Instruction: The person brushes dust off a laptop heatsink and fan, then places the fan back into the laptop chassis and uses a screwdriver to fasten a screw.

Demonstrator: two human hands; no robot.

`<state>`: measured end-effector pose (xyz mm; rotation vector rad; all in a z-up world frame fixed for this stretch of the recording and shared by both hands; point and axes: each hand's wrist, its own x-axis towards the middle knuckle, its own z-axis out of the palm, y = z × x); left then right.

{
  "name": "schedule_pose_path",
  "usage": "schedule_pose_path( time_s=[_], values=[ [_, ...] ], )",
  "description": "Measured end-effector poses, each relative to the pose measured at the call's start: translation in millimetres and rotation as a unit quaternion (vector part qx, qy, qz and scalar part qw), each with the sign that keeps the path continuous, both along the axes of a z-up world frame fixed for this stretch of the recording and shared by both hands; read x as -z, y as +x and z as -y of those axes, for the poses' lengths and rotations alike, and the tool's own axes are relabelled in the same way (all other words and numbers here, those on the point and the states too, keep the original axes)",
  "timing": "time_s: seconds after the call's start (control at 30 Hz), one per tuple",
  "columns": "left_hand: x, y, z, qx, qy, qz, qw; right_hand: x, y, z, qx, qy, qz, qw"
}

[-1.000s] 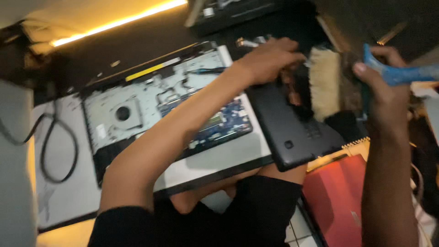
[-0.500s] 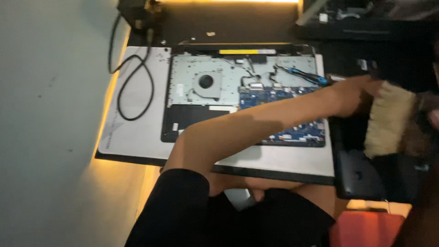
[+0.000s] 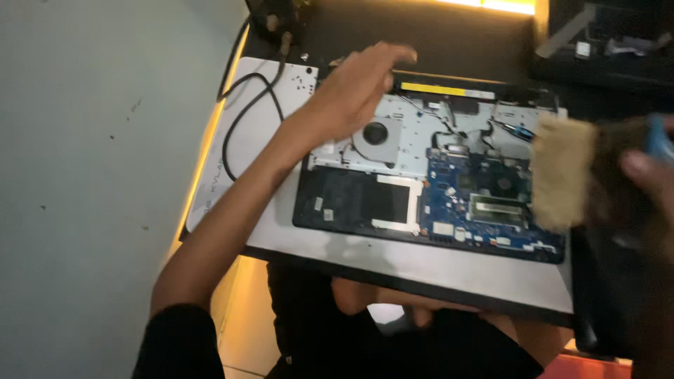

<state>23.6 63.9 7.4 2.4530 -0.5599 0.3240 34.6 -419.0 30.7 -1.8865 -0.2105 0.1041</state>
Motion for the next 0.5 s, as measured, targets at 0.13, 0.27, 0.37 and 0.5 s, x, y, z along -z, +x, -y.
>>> schedule_pose_path(
  time_s=[0.13, 0.27, 0.37, 0.5],
  values=[
    [-3, -18, -12, 0.014, 0.106, -0.218, 0.97, 41, 62, -89, -0.061, -0.002, 0.176, 0.983],
    [19, -12, -23, 0.059, 0.141, -0.151, 0.977, 50, 65, -146, -0.02, 0.082, 0.05, 0.995],
    [22, -14, -23, 0.053, 0.142, -0.145, 0.978, 74, 63, -144, -0.031, 0.139, 0.055, 0.988],
    [28, -6, -16, 0.098, -0.179, -0.17, 0.964, 61, 53, -135, -0.024, 0.107, 0.128, 0.986]
  ],
)
